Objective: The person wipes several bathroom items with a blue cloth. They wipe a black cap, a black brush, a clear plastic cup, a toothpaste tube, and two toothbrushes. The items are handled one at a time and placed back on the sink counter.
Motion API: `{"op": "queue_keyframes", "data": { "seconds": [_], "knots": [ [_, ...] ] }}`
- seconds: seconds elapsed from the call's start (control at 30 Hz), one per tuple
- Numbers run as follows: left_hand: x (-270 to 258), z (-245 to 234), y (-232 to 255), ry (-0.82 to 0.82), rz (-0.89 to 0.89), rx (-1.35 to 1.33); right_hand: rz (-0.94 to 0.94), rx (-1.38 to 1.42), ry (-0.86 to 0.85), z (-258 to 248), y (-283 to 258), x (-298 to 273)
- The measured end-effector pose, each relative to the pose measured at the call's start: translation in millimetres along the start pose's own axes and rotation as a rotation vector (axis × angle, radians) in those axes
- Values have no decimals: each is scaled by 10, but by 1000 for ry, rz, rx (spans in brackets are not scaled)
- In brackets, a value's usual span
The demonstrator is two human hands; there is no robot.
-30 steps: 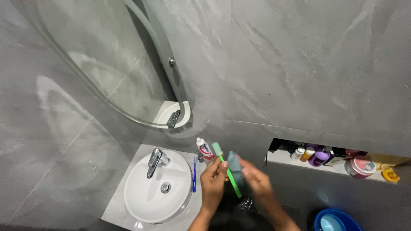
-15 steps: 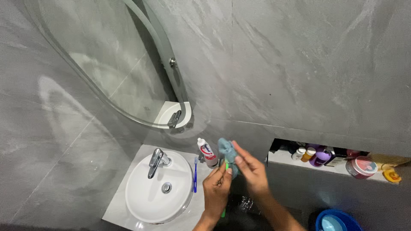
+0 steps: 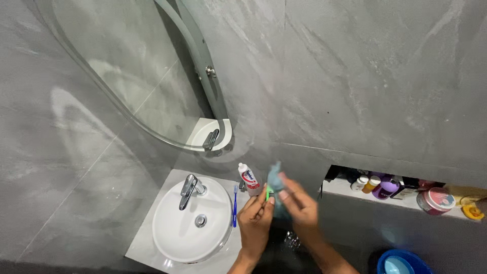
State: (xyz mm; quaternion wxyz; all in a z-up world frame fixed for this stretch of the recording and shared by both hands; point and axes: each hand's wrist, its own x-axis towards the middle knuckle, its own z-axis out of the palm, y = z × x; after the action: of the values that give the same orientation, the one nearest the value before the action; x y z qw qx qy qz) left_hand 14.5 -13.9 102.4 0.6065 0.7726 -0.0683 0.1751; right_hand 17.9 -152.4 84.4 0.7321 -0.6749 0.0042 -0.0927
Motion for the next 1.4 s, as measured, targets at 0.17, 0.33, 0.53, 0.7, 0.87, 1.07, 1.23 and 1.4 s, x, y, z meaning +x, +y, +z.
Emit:
{"op": "queue_keyframes", "data": {
  "seconds": [0.17, 0.33, 0.53, 0.7, 0.87, 1.07, 1.23, 1.4],
  "knots": [
    [36, -44, -19, 35, 51, 63, -200, -88, -4, -2, 10, 8],
    [-13, -37, -149, 26, 85, 37, -371, -248, 106, -18, 20, 102],
    [-1, -31, -301, -11, 63, -1, -659, -467, 22, 221, 76, 15],
    [106, -190, -235, 31, 44, 33, -228, -433, 171, 83, 94, 38],
    [86, -156, -151, 25, 93, 53, -322, -201, 136, -36, -46, 111],
    [0, -122, -162, -40, 347, 313, -320, -150, -69, 103, -110, 184],
    [-71, -71, -156, -23, 342, 335, -50, -146, 22, 184, -9, 276],
    [-60, -101, -167, -69, 215, 314, -14, 25, 100, 122, -1, 363]
  ]
}}
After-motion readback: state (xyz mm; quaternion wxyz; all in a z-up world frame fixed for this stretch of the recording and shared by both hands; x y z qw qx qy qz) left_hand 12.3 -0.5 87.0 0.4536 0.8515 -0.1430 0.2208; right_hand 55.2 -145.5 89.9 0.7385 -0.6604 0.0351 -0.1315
